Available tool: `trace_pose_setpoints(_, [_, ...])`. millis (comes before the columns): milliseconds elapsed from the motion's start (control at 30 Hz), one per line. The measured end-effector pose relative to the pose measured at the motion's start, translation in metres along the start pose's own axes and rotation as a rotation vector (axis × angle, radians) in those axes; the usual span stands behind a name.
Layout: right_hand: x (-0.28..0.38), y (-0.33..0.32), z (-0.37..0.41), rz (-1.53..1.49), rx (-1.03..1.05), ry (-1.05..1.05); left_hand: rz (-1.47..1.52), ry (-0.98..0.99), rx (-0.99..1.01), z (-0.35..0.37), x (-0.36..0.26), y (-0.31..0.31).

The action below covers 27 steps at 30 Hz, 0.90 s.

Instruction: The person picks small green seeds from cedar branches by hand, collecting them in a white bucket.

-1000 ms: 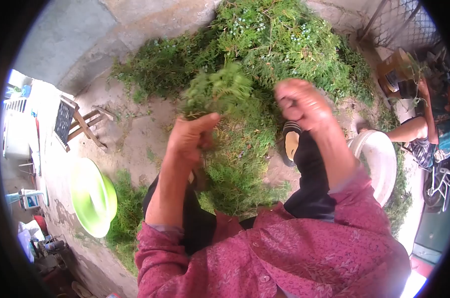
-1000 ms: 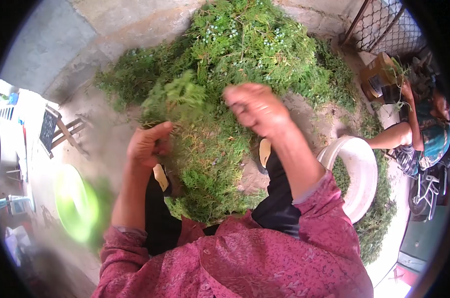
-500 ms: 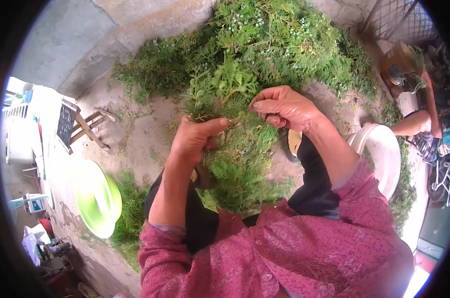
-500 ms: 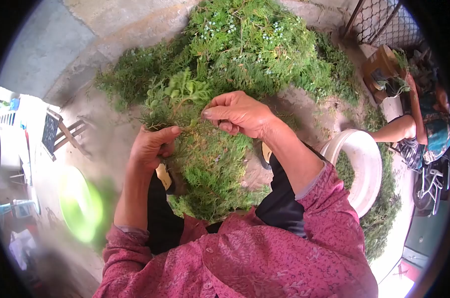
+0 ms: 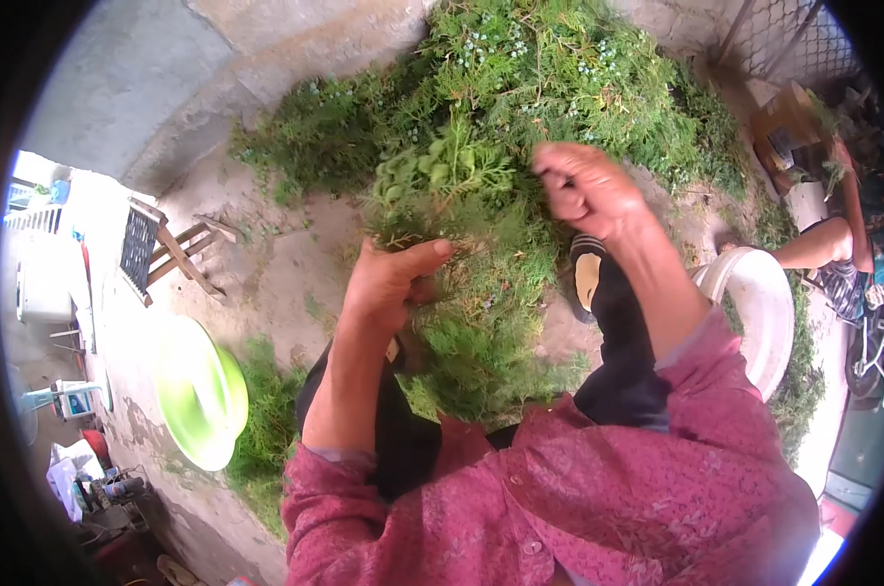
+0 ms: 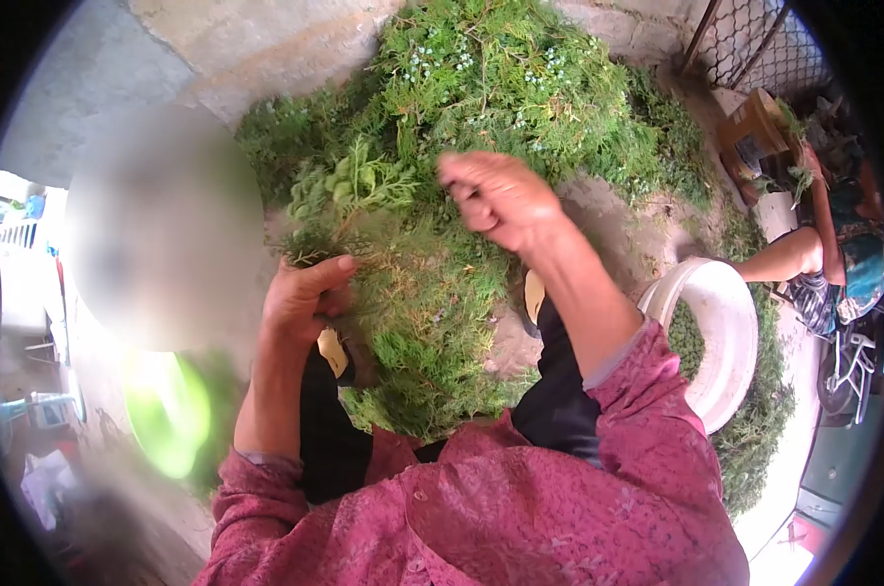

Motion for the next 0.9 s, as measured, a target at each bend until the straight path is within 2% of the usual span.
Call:
trace_pose_setpoints(67, [0.005, -0.008, 0.001, -0.126, 0.002, 0.010, 0.018, 0.022, -0.004, 0.001, -0.003, -0.001])
trace_pose_setpoints(167, [-0.014, 0.016, 0.001, -0.073, 0.202, 0.098, -0.028, 0.015, -0.035, 0.001, -0.001, 0.000])
trace_pose_setpoints(200, [-0.017, 0.018, 0.001, -0.075, 0.199, 0.093, 0.009, 0.031, -0.037, 0.000, 0.001, 0.000])
trace_pose_setpoints(267, [-0.026, 0.016, -0.001, -0.141, 0.126, 0.226, 0.047, 0.051, -0.038, -0.004, 0.003, -0.003])
trace_pose_setpoints(300, [-0.026, 0.018, -0.003, -0.095, 0.182, 0.218, 0.047, 0.050, -0.040, -0.005, 0.005, -0.005])
trace_pose_setpoints(433, [-0.023, 0.021, 0.004, -0.101, 0.194, 0.232, 0.067, 0.052, -0.100, -0.006, 0.003, -0.003])
trace_pose_setpoints(567, [-0.024, 0.024, 0.008, -0.067, 0.212, 0.202, 0.056, 0.016, -0.049, -0.010, 0.007, -0.005])
trace_pose_setpoints(667, [-0.024, 0.024, 0.007, -0.073, 0.233, 0.197, -0.045, 0.024, -0.131, -0.013, 0.012, -0.009])
trace_pose_setpoints(733, [-0.025, 0.025, 0.006, -0.090, 0.254, 0.190, -0.111, 0.069, -0.207, -0.017, 0.015, -0.013])
trace_pose_setpoints(900, [-0.033, 0.027, 0.004, -0.047, 0.264, 0.221, -0.043, 0.137, -0.208, -0.023, 0.017, -0.006])
Point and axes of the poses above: each hand's wrist, its own z-axis away from the middle knuckle, its own y-axis out of the palm, x = y × z, the point moved 5 cm from there along -z, towards the middle knuckle, and after that the axes turned 8 degrees about y, right-handed, at the moved point
